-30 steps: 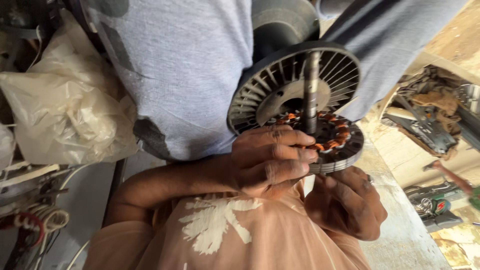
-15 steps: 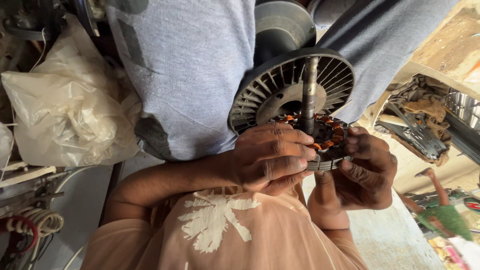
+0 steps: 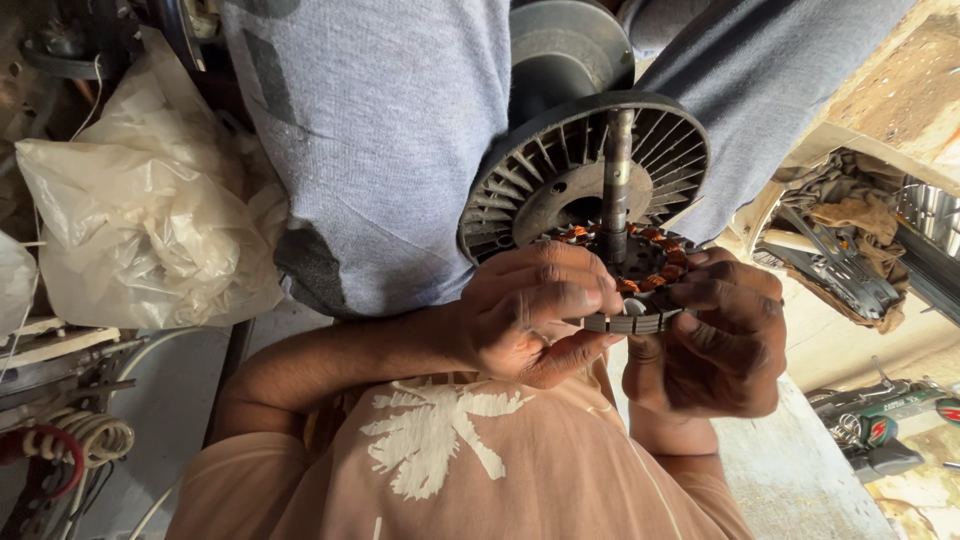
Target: The person is repairing a motor stator by organizing copper coils and wires while holding the component between their legs, using a pair of orange-handled scissors to cut and adjust wires, and taking white tape from a plastic bag to secure parts of the assembly.
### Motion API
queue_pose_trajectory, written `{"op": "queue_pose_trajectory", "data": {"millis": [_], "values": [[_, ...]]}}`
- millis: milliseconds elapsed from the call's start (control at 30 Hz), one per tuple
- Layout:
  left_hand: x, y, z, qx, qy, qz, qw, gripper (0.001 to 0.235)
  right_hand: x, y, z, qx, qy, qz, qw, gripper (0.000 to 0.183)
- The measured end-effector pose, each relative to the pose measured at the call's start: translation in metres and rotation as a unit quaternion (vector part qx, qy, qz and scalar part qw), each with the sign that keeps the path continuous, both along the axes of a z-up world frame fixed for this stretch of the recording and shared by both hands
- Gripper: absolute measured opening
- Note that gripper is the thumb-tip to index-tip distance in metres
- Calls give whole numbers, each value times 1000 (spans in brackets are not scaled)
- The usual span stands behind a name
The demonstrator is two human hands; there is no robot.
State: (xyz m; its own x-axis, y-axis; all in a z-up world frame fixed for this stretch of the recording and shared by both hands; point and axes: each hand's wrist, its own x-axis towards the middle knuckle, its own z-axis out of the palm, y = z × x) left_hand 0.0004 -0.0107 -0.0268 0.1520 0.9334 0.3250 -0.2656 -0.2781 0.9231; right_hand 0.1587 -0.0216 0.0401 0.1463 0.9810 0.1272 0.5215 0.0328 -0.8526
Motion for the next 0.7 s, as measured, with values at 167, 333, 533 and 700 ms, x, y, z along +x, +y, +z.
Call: {"op": "queue_pose_trajectory", "data": {"millis": [167,333,533,700], "values": [[4,4,-2,26,8,22,999,60,4,5,-7,18,74,24,997,33],[-4,9,5,19,62,-21,998,57,8,3,-13,47,95,46,993,30],[-4,6,7,15,57,-20,998,57,7,1,-18,96,85,60,990,30],[-4,2,14,27,71,5,997,60,8,-18,-8,96,254,-46,961,40]]}}
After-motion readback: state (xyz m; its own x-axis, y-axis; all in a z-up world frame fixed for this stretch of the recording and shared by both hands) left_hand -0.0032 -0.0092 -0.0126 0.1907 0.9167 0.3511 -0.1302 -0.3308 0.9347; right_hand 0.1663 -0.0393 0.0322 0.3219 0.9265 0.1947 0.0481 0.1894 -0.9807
